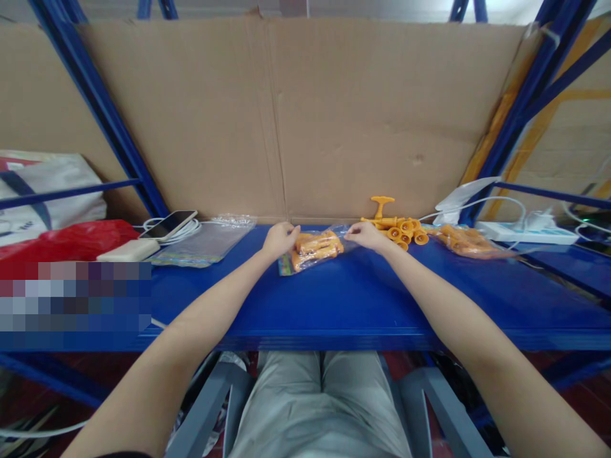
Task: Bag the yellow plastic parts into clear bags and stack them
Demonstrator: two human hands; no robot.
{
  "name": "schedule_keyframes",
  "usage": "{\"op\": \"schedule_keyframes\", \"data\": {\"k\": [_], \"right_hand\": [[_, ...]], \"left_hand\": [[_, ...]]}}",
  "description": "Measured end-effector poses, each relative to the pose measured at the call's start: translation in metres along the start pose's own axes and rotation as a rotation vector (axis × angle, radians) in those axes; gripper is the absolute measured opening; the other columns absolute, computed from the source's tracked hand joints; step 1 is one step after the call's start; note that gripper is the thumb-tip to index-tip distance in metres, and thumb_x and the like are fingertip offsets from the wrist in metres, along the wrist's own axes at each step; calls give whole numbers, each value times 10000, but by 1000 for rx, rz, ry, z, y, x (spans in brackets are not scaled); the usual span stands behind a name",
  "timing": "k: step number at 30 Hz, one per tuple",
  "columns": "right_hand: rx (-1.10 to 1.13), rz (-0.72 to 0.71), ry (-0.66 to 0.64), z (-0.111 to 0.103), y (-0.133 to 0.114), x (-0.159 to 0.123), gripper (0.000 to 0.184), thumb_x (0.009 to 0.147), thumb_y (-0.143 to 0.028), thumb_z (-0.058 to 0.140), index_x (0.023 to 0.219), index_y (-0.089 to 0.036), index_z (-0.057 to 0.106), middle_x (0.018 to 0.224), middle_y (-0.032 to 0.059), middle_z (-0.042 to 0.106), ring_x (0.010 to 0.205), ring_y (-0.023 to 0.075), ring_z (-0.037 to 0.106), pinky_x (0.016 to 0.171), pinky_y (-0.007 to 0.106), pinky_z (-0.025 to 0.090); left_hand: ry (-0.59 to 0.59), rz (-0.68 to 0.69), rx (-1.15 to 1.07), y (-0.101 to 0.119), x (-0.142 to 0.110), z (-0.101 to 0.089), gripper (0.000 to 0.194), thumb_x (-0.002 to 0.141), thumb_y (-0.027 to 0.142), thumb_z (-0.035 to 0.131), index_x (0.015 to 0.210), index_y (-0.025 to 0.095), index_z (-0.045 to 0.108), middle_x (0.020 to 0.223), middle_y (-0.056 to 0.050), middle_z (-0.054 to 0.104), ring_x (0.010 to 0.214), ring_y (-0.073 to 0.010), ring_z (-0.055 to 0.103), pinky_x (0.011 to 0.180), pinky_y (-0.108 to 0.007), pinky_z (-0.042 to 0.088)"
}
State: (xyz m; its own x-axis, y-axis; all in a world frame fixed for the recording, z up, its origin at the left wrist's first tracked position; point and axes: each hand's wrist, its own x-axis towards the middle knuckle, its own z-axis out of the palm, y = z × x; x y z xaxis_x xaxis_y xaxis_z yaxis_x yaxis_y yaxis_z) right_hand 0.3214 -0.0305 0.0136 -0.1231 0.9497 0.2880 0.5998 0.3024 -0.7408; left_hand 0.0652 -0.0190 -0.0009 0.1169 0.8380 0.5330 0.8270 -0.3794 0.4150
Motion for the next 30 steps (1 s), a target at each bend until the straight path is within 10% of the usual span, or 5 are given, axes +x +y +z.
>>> {"op": "schedule_keyframes", "data": {"k": [7, 15, 23, 30], "right_hand": [[-290, 49, 440, -7, 13, 8, 193, 761, -294, 673, 907, -193, 596, 1078, 119, 613, 1111, 286, 545, 905, 417, 454], [21, 225, 142, 6, 26, 12, 342, 791, -426, 666, 562, -205, 541, 617, 54, 586, 768, 222, 607, 671, 289, 449], [364, 318, 140, 16, 19, 6, 247, 718, 3, 595, 566, -180, 531, 540, -12, 568, 534, 102, 551, 524, 193, 439], [741, 421, 141, 16, 7, 2, 247, 846, -1, 459, 686, -188, 481, 499, -30, 527, 441, 74, 507, 523, 184, 497]], "left_hand": [[1, -193, 53, -5, 1, 1, 204, 833, 353, 522, 760, 227, 666, 883, -76, 741, 946, -264, 670, 843, -321, 485], [-139, -288, -157, -10, 5, -7, 341, 867, 368, 460, 590, 227, 598, 408, -18, 577, 628, -211, 665, 656, -263, 489], [-186, -329, -442, -4, 3, 6, 95, 803, 245, 583, 745, 186, 629, 671, -38, 719, 651, -173, 668, 610, -243, 469], [-283, -451, -521, 0, 1, 3, 137, 865, 273, 518, 890, 173, 607, 519, -29, 654, 530, -168, 640, 497, -220, 413]]}}
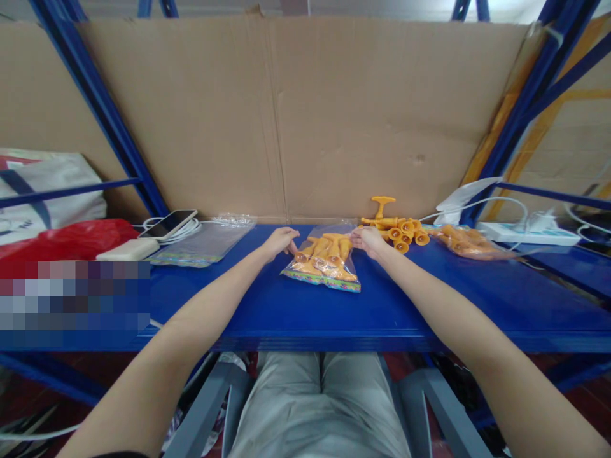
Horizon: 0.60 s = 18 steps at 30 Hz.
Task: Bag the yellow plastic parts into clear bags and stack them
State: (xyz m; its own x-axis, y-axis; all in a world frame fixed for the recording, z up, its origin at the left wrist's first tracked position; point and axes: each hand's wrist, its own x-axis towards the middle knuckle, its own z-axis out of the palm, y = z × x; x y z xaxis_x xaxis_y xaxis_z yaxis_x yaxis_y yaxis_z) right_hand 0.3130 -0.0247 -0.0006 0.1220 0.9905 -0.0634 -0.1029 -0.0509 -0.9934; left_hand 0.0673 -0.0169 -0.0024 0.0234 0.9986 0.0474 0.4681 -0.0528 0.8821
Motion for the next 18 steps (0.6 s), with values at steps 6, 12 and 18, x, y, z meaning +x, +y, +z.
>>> {"op": "schedule_keyframes", "data": {"k": [6, 12, 18], "right_hand": [[48, 15, -127, 3, 1, -2, 248, 898, -41, 452, 698, -184, 490, 532, -15, 555, 462, 85, 544, 552, 189, 500], [71, 31, -223, 10, -3, -15, 302, 936, -30, 404, 691, -171, 509, 558, 0, 599, 522, 84, 599, 604, 192, 502], [63, 41, -318, 14, -5, -24, 282, 935, -38, 427, 700, -170, 508, 621, 20, 649, 595, 103, 652, 585, 191, 492]], "left_hand": [[143, 52, 8, -6, 4, 5, 201, 792, 203, 616, 988, 181, 574, 873, -68, 749, 848, -189, 696, 691, -259, 506], [120, 3, -69, -1, -4, 10, 229, 812, 205, 630, 1034, 177, 581, 888, -59, 735, 879, -206, 702, 787, -295, 522], [122, -17, -207, -3, -2, 6, 274, 775, 127, 672, 1028, 146, 569, 787, -56, 720, 866, -213, 710, 767, -307, 534]]}}
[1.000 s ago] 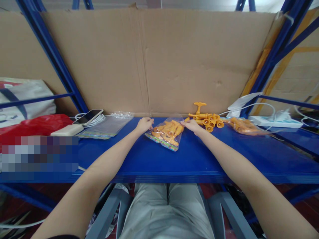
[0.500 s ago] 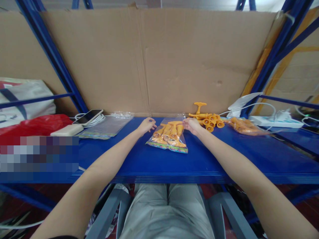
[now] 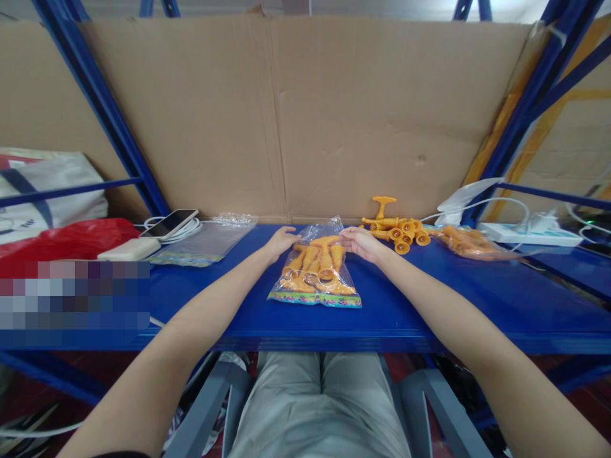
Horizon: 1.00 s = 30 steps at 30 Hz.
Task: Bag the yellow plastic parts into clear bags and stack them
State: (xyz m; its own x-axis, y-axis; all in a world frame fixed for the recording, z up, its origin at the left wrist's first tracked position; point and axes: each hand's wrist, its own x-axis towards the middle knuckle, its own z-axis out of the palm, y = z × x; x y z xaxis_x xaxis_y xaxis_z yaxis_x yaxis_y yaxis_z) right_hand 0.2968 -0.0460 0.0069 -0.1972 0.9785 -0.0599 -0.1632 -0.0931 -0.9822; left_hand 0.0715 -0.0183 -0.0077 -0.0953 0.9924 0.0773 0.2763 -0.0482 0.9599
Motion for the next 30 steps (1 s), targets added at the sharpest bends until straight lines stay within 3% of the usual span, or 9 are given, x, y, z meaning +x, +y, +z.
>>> {"op": "schedule_keyframes", "data": {"k": [7, 12, 19, 25, 30], "right_hand": [[19, 95, 113, -1, -1, 2, 285, 921, -13, 398, 701, -173, 484, 547, -6, 600, 494, 99, 585, 564, 218, 498], [-5, 123, 99, -4, 0, 4, 287, 960, -111, 442, 690, -161, 526, 542, 7, 600, 496, 95, 567, 544, 201, 485], [-60, 27, 126, -6, 7, 7, 263, 860, -5, 588, 641, -151, 580, 559, -9, 622, 523, 81, 583, 585, 190, 497], [-79, -65, 169, -16, 6, 15, 276, 823, 0, 637, 590, -149, 631, 586, -5, 656, 539, 70, 594, 646, 196, 517], [-128, -75, 42, -33, 6, 18, 161, 806, -25, 673, 707, -142, 723, 690, 36, 719, 627, 91, 648, 745, 222, 548]], "left_hand": [[137, -34, -301, 9, -3, 0, 330, 764, -46, 618, 1015, 143, 515, 614, 54, 607, 598, -120, 677, 718, -278, 565], [114, -73, -398, 13, -9, 1, 298, 785, -80, 579, 982, 136, 516, 610, 47, 629, 558, -90, 656, 752, -272, 575], [-130, -171, -271, 6, -5, -2, 143, 739, -6, 696, 681, 102, 624, 626, -58, 689, 603, -138, 684, 819, -305, 578], [-61, -110, -218, 10, -4, -1, 174, 795, 24, 656, 646, 110, 631, 558, -38, 670, 524, -119, 660, 731, -297, 595], [-61, -49, -208, 5, 1, 0, 85, 727, 42, 724, 720, 113, 678, 580, -22, 677, 541, -123, 670, 710, -291, 602]]}}
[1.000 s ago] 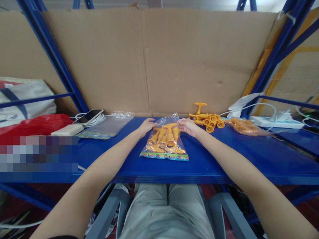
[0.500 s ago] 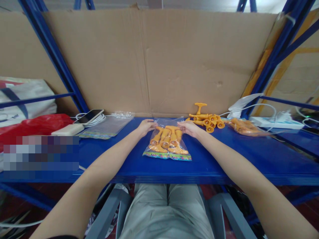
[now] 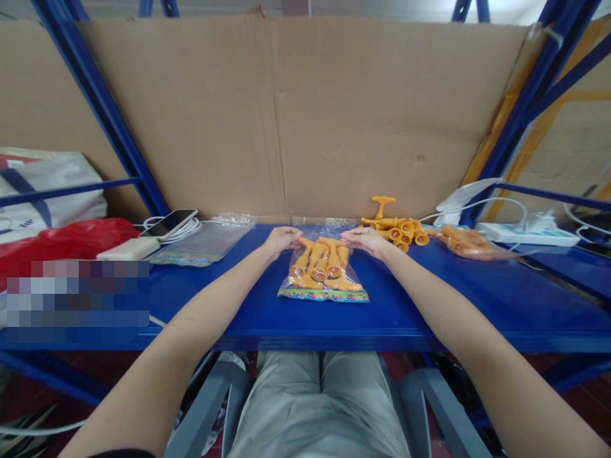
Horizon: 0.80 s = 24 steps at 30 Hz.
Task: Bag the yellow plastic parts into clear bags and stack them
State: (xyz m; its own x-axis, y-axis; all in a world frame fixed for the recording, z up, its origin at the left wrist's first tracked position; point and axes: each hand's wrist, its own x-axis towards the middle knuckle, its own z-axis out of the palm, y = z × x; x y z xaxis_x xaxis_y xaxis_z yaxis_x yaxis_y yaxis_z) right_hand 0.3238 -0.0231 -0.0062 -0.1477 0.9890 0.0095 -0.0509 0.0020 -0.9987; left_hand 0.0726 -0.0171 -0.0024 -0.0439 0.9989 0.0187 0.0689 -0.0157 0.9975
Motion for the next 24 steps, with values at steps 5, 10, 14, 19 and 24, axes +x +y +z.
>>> {"op": "schedule_keyframes", "data": {"k": [5, 10, 14, 19, 24], "right_hand": [[29, 15, -62, -10, 0, 1, 209, 807, 9, 631, 829, -162, 748, 723, 36, 736, 637, 99, 667, 778, 250, 565], [5, -8, -73, -11, -1, 2, 289, 764, 76, 557, 690, -152, 720, 687, 37, 722, 626, 95, 666, 743, 225, 560], [-38, -58, -71, -11, 3, 6, 285, 693, 79, 550, 568, -158, 648, 651, 25, 700, 603, 92, 647, 722, 226, 554], [-245, -194, -94, -10, 6, 12, 247, 626, 38, 498, 523, -165, 595, 595, -3, 654, 562, 89, 588, 666, 233, 522], [-613, -431, -137, -8, 5, 14, 238, 586, -15, 413, 475, -178, 546, 461, -38, 520, 490, 88, 480, 584, 215, 434]], "left_hand": [[-35, 40, -3, -5, 5, -3, 138, 710, 50, 719, 827, 122, 720, 657, -32, 708, 607, -143, 695, 736, -322, 609], [-37, 81, -27, -4, 4, -3, 135, 700, 19, 670, 735, 135, 728, 655, -32, 715, 565, -121, 670, 695, -285, 593], [-28, 127, 16, -6, 7, 0, 149, 624, -6, 675, 599, 139, 699, 610, -32, 702, 567, -130, 662, 708, -293, 576], [10, 290, 204, -13, 16, 0, 206, 601, 4, 559, 519, 159, 666, 610, -17, 706, 638, -140, 663, 750, -282, 549], [0, 473, 570, -16, 21, -8, 262, 586, 48, 442, 504, 184, 650, 593, 6, 691, 653, -145, 651, 712, -237, 516]]}}
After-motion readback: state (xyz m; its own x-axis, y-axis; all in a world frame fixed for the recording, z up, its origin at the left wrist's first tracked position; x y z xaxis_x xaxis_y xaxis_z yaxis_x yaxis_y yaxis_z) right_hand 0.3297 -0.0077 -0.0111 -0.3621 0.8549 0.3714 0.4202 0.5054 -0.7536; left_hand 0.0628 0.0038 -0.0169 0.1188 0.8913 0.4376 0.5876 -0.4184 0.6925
